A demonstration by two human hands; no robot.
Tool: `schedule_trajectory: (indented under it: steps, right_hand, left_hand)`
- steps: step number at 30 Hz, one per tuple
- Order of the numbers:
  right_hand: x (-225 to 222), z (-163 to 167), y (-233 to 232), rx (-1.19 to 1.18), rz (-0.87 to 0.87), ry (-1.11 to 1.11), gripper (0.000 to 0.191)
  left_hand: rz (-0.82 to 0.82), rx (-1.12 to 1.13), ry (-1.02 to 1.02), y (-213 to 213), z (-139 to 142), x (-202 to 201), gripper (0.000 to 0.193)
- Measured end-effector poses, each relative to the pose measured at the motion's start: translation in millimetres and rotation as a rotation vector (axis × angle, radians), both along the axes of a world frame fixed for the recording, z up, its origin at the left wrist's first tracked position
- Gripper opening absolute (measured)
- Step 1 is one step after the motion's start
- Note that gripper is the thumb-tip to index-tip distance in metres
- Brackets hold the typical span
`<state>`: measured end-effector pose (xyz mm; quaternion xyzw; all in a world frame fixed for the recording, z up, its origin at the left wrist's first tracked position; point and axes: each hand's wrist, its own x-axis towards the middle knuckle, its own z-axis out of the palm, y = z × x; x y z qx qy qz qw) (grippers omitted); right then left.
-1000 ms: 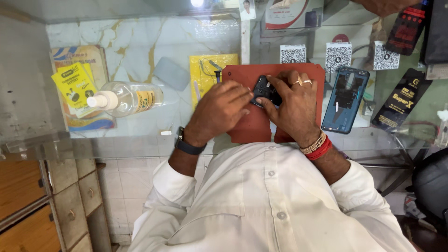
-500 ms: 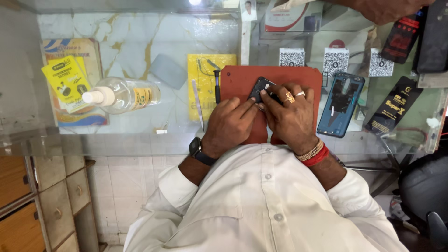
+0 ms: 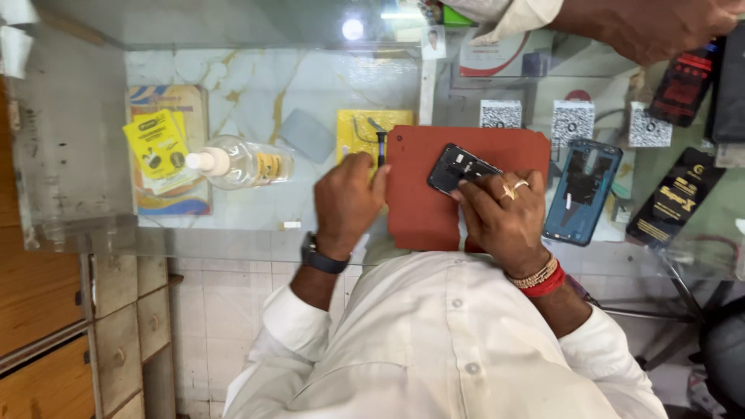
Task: The person disassembles a smartphone at a glass work counter, using a pry tool to open the phone's back cover and remove the battery. They then handle the exposed internal components and reposition the phone body on a red mat while continuing to work on it with a small tool.
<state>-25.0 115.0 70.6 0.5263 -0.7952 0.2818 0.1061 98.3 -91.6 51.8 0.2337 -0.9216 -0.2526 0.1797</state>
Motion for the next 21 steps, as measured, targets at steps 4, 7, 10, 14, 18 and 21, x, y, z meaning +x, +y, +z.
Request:
schedule_trajectory:
  steps: [4,7,10,14,18,21]
  right_hand:
    - [3.8,5.0,14.5,-0.086,0.049,-0.049,0.013]
    - [0.7,4.0,25.9,-0.113,0.05,-0.057,0.012]
    - [-3.4,3.9,39.2,-0.134,0.004,-0.066,0.013]
    - [-2.9,3.9,51.9,-0.158,-0.098,-0.158,0.011]
    - [3.0,3.5,57.9,-0.225,-0.062,-0.328,0.018]
    - [8.1,1.8,58.6,-0.263,0.039,-0.565,0.033]
  left_hand:
    - [0.032,0.021,-0.101,-10.3,-5.1,-3.3,0.031]
    - [0.007,-0.023,-0.232,-8.3,-9.8,-13.7,0.032]
    - [-0.012,-0.073,-0.336,-5.0,-12.0,-22.3,0.027]
    - [-0.041,-0.14,-0.267,-2.7,-6.2,-25.4,0.023]
    - [-0.25,0.143,0.044,8.4,15.3,-21.8,0.018]
    - [-0.492,0.404,0.199,36.3,29.9,-26.5,0.011]
